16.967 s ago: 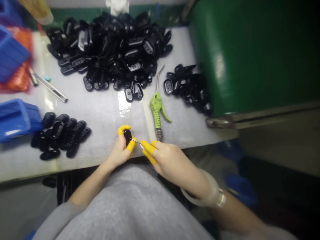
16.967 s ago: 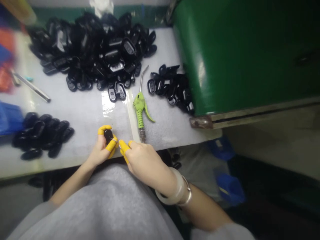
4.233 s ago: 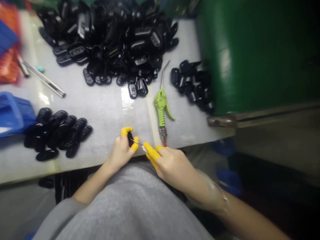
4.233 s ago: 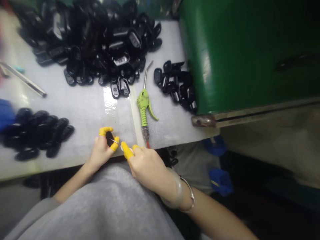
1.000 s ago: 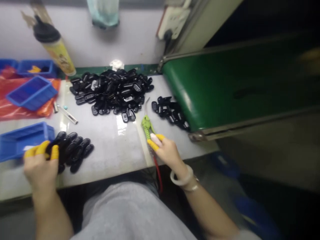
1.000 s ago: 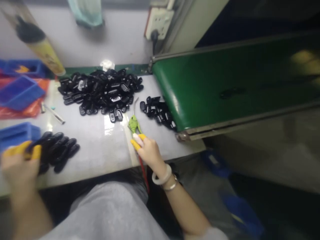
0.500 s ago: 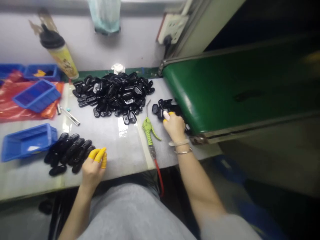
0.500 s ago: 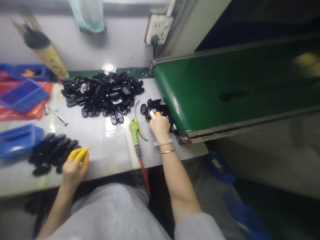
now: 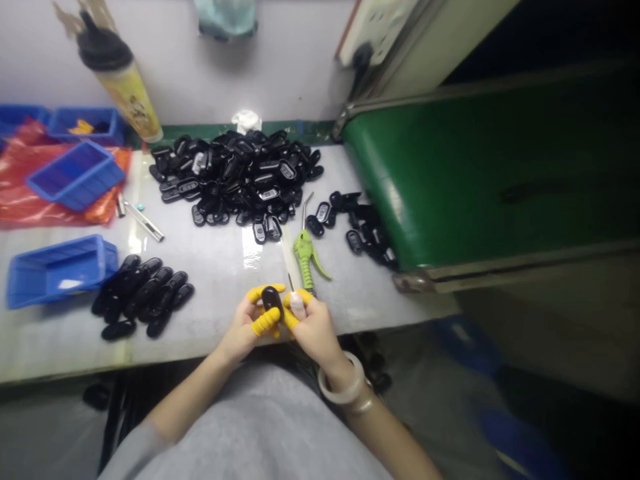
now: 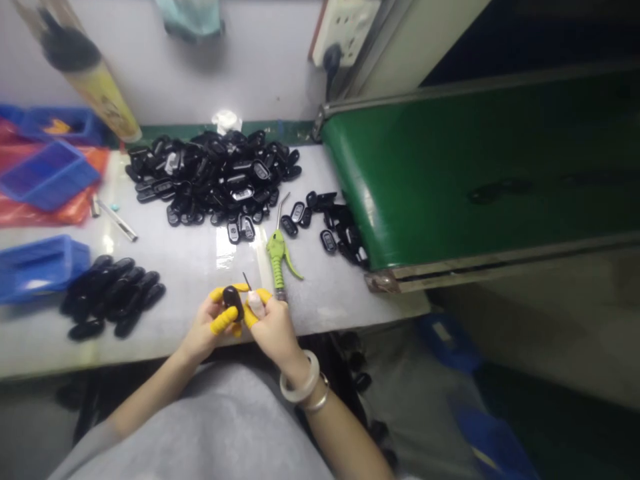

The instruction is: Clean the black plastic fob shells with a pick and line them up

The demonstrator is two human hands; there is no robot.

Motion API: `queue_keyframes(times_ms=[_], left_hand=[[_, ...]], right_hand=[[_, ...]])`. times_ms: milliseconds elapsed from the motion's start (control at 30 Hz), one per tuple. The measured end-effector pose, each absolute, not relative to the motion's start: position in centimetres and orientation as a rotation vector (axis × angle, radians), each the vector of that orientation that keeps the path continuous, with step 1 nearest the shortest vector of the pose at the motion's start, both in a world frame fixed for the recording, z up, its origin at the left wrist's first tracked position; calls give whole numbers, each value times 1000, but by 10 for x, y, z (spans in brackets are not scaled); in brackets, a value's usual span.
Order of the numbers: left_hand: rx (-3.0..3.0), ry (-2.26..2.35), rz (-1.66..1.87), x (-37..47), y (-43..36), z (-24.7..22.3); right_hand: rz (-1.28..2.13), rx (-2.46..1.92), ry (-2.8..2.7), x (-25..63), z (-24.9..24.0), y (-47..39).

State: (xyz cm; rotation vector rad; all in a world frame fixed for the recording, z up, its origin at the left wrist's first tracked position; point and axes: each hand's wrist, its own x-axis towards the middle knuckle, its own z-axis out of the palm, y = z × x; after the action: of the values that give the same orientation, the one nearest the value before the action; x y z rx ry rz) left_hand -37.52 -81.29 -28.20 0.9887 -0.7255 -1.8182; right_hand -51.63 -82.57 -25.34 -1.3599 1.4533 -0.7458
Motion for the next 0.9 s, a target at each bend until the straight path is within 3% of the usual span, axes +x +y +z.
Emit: queue_keyframes(times_ms=[167, 433, 900], left_hand=[[1224, -701, -1672, -368, -815, -284], [1154, -780, -1714, -360, -812, -302], [1184, -873, -1720, -359, -809, -306]], right_hand=[[-738, -1759, 1476, -534, -245, -825], [-128, -2543, 1330, -543, -217, -820], [217, -2491, 1302, -536, -205, -830]])
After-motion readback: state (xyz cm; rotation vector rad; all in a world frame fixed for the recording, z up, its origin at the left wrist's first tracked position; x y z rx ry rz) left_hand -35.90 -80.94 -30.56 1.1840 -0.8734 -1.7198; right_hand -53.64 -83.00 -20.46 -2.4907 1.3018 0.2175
